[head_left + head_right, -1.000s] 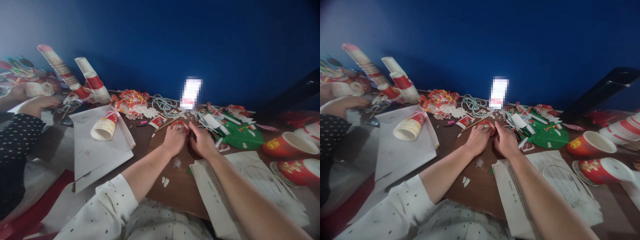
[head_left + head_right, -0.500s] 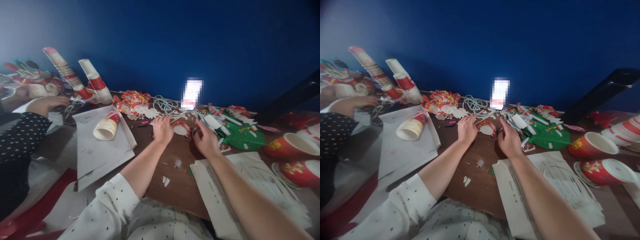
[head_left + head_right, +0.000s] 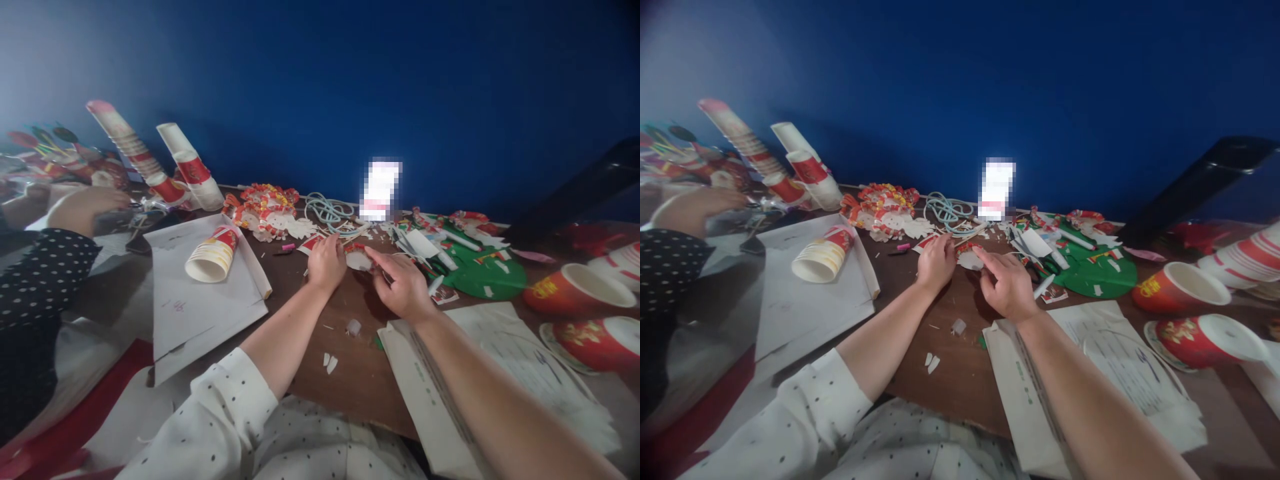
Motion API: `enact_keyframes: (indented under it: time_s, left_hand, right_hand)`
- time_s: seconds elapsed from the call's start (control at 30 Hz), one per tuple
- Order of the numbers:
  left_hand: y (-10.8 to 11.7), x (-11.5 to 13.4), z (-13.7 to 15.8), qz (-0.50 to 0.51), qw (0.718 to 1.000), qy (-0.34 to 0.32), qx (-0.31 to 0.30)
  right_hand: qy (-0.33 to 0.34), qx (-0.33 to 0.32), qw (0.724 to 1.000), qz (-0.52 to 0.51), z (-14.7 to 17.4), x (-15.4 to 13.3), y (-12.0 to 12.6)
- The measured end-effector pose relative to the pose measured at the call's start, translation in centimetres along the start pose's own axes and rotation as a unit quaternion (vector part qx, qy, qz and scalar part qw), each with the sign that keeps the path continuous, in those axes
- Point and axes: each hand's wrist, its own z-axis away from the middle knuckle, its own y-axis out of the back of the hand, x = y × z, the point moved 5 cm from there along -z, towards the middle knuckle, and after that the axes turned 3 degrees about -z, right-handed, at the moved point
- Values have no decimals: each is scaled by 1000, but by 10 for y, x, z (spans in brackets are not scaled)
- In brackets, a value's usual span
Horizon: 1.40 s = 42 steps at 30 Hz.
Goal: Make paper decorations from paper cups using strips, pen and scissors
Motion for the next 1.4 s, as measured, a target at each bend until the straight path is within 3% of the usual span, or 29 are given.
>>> enact_keyframes:
  time_s: [0.13,0.27,0.47,0.77,1.17,1.4]
  left_hand:
    - [-2,0,2,-18,999,24,-41]
    - [-4,4,6,-67,995,7,-70]
    - [-7,8,8,-96,993,7,-69]
    - [-5,10,8,-101,993,16,-65]
    - [-10,24,3,-85,990,-102,-50]
    - [-13,22,4,-89,989,-111,-43]
  right_hand:
    - [-22,-7,1000,-6,2,0,-2]
    - [-60,-20,998,-17,5,2,-4]
    - [-98,-3,995,-11,7,9,-6]
    - [-98,0,995,-17,6,9,-6]
    - [-83,0,996,-24,6,8,-8]
    - [-89,22,996,0,5,8,-3]
